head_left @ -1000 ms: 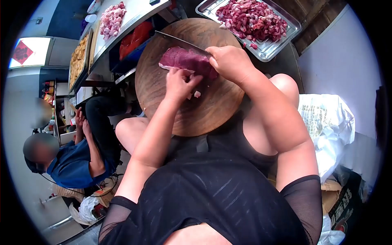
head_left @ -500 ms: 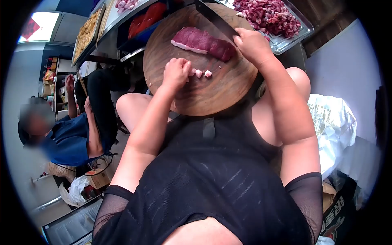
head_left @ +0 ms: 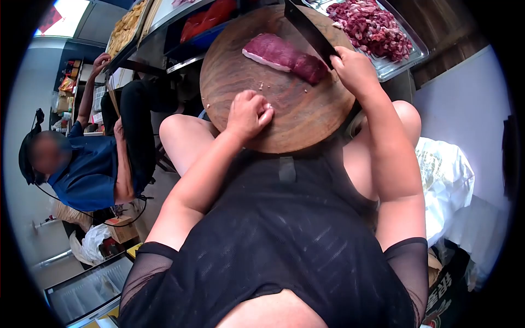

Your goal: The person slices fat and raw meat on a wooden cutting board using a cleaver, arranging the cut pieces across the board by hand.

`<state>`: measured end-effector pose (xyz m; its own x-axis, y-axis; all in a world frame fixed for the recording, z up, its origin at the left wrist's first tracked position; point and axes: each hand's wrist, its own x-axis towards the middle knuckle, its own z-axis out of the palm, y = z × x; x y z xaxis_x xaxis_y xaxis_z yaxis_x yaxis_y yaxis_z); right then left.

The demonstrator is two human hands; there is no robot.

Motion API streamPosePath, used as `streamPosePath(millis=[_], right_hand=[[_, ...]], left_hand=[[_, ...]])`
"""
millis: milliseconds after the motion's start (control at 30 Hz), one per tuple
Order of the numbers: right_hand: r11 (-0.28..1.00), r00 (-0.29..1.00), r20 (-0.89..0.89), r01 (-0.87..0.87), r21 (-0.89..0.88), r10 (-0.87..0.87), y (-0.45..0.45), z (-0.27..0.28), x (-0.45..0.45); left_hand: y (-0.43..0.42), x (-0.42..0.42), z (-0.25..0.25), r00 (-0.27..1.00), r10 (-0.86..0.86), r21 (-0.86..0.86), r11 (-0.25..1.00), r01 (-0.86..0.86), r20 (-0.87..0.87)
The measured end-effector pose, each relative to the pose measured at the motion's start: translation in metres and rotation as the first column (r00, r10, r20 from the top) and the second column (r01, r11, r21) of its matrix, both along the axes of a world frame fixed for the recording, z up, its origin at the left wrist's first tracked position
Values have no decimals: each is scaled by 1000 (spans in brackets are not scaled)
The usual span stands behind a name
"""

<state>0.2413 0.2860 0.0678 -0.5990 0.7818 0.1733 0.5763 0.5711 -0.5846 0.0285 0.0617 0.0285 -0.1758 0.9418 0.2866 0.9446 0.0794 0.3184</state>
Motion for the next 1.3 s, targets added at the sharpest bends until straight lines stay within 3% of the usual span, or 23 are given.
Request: streamPosePath(millis=[167, 233, 267, 300, 333, 367, 433, 467, 567, 633, 700, 767, 833, 867, 933, 967, 1000, 1033, 1100, 1167, 1200, 1233, 1300], right_hand=[[999, 998, -53, -37, 18, 38, 5, -5, -3], [999, 997, -71, -22, -28, 20, 0, 3, -6], [999, 996, -88, -22, -22, 20, -2, 5, -7], [1000, 995, -98, -22, -22, 20, -2, 4, -7], [1000, 996, -92, -1, -14, -1, -2, 2, -9], [998, 996, -86, 6, -60, -11, -1, 2, -9], [993, 998, -65, 17, -120, -25, -2, 9, -10], [993, 997, -69, 13, -114, -21, -2, 12, -10], [979, 998, -42, 29, -204, -38, -1, 17, -11], [970, 998, -56, 23, -240, -37, -1, 19, -11], [975, 997, -61, 22, -221, -37, 0, 23, -13], [975, 999, -2, 32, -221, -33, 2, 24, -14], [970, 999, 19, 44, -239, -40, 0, 28, -16], [972, 999, 13, 39, -232, -37, 0, 29, -16], [976, 1000, 1, 31, -214, -31, 2, 23, -16], [976, 999, -3, 32, -217, -34, 1, 23, -17], [975, 1000, -7, 26, -219, -28, 1, 27, -18], [975, 1000, -11, 19, -220, -22, 2, 28, -19], [975, 1000, -19, 16, -223, -21, 4, 26, -20], [973, 1000, -19, 11, -230, -16, 5, 25, -20], [974, 999, -33, 3, -225, -11, 5, 26, -21], [976, 999, -48, -4, -218, -6, 5, 26, -20], [976, 999, -35, 1, -218, -9, 6, 24, -17]], left_hand=[[-10, 6, -3, 977, -98, 2, 995, 100, 188], [-11, 2, -4, 897, 22, -52, 999, 2, 442], [-7, 1, -1, 602, 195, -176, 980, -91, 775], [-4, -2, 2, 166, 339, -324, 940, -111, 926], [1, -4, 15, 69, 297, -284, 946, -160, 952], [7, -9, 22, 76, 291, -276, 947, -164, 954], [18, -21, 30, -289, 128, -219, 926, -308, 949], [19, -42, 21, -335, 46, -108, 980, -169, 941], [33, -65, 43, -612, -108, -17, 981, -195, 784], [41, -87, 38, -724, -126, -68, 971, -231, 678], [50, -110, 41, -770, -141, -7, 983, -185, 623], [73, -136, 62, -699, -142, -30, 973, -228, 701], [108, -163, 109, -456, -213, 38, 931, -362, 864], [127, -187, 127, -376, -326, 231, 933, -275, 868], [166, -224, 166, -130, -488, 400, 818, -414, 863], [193, -246, 181, 105, -391, 371, 707, -601, 914], [209, -238, 201, 293, -342, 450, 675, -584, 893], [220, -267, 207, 572, -187, 454, 811, -369, 799], [250, -296, 198, 612, 51, 266, 870, -416, 789], [268, -311, 184, 548, 516, -36, 749, -662, 658], [256, -269, 201, 543, 488, -17, 754, -656, 684], [268, -312, 186, 449, 370, -31, 798, -602, 813], [268, -304, 191, 414, 226, 127, 731, -670, 882]])
